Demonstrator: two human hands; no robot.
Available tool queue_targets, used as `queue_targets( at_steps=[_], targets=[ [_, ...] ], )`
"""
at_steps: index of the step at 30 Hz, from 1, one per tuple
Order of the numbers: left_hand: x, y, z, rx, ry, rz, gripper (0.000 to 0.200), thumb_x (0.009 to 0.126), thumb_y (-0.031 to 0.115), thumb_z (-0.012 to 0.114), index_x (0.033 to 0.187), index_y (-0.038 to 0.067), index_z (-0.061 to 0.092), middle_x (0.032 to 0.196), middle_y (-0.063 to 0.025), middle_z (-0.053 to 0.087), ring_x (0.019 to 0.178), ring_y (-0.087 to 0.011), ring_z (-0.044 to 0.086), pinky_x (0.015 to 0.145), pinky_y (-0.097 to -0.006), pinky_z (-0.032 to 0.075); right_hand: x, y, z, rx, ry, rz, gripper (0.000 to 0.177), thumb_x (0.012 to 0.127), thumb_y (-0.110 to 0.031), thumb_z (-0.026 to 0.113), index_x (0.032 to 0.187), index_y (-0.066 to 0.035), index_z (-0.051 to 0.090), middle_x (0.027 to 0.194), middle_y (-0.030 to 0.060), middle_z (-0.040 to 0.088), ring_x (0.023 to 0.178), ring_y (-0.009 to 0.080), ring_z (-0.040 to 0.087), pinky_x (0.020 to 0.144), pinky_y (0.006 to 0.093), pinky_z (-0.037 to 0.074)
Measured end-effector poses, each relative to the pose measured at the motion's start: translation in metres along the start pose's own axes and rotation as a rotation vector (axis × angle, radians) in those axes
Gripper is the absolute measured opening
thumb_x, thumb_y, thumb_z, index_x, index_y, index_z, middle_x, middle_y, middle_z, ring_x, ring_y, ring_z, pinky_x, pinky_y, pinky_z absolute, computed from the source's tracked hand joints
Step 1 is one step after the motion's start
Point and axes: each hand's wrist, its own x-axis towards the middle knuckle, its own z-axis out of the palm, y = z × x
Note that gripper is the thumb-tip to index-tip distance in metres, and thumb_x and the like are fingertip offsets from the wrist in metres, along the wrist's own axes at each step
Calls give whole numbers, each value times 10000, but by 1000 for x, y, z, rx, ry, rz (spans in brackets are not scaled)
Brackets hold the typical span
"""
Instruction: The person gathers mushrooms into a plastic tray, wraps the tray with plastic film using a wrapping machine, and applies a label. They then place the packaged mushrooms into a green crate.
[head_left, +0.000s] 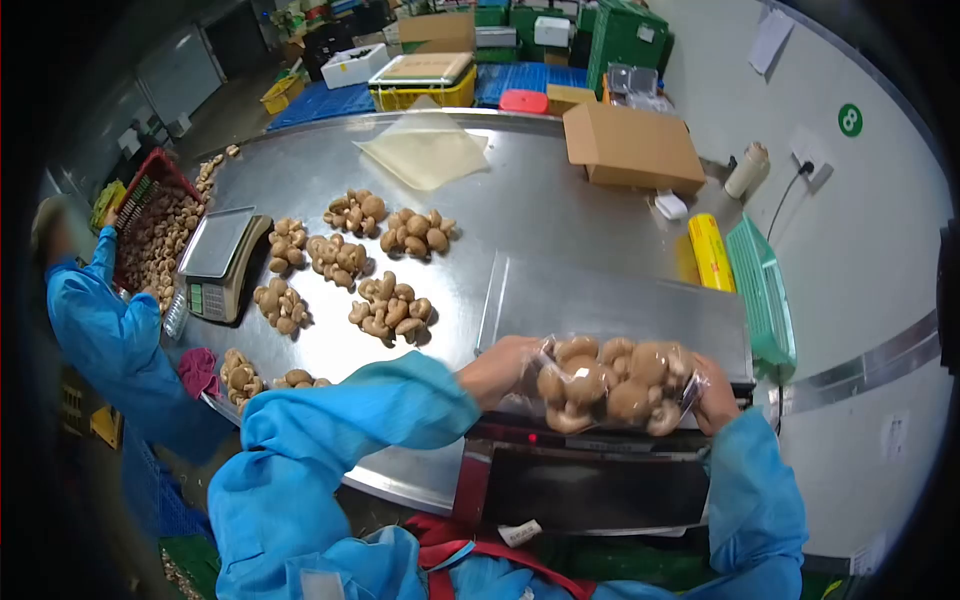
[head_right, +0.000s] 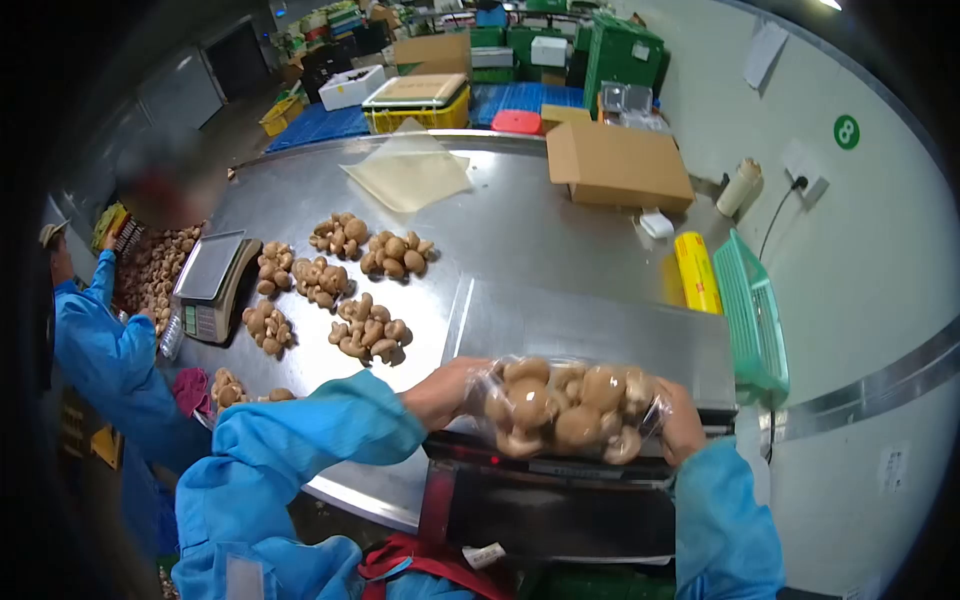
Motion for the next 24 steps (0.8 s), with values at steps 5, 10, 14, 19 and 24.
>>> queue_targets(
  at_steps=[5, 10, 14, 19, 24],
  targets=[
    [-72, -101, -10, -228, 10, -396, 361, 954, 311, 459, 1126, 11, 564, 962, -96, 635, 832, -172, 625, 749, -319, 525, -88, 90, 7, 117, 4, 420, 267, 910, -172, 473, 1054, 9, 607, 949, 74, 635, 792, 145, 611, 680, 296, 498],
    [-103, -154, -17, -343, 220, -98, 280, 928, 211, 498, 1093, -5, 566, 1018, -86, 619, 910, -168, 604, 762, -341, 510, -118, 138, 6, 457, 7, 179, 277, 927, -199, 464, 1065, 19, 566, 976, 105, 633, 854, 187, 626, 721, 286, 504],
    [-115, -153, -4, -284, 342, 91, 216, 922, 203, 520, 1045, 28, 553, 918, -79, 622, 755, -154, 611, 577, -224, 479, -137, 139, 27, 511, 262, 78, 380, 944, -299, 427, 1099, 24, 552, 1067, 88, 603, 962, 178, 578, 798, 311, 463],
    [-92, -180, -11, 142, 344, 260, 204, 922, 228, 552, 865, 32, 553, 695, 20, 511, 589, -40, 450, 516, -199, 380, -125, 161, 50, -186, 556, -166, 164, 924, -158, 516, 811, -60, 583, 652, -29, 485, 586, 59, 440, 519, 230, 359],
    [-102, -175, -25, 70, 333, 379, 219, 931, 212, 538, 789, 46, 532, 655, 33, 477, 522, -30, 379, 445, -199, 300, -151, 153, 78, 232, 747, -72, 258, 942, -217, 492, 716, -94, 474, 590, -54, 389, 461, 20, 319, 395, 202, 231]
  ],
)
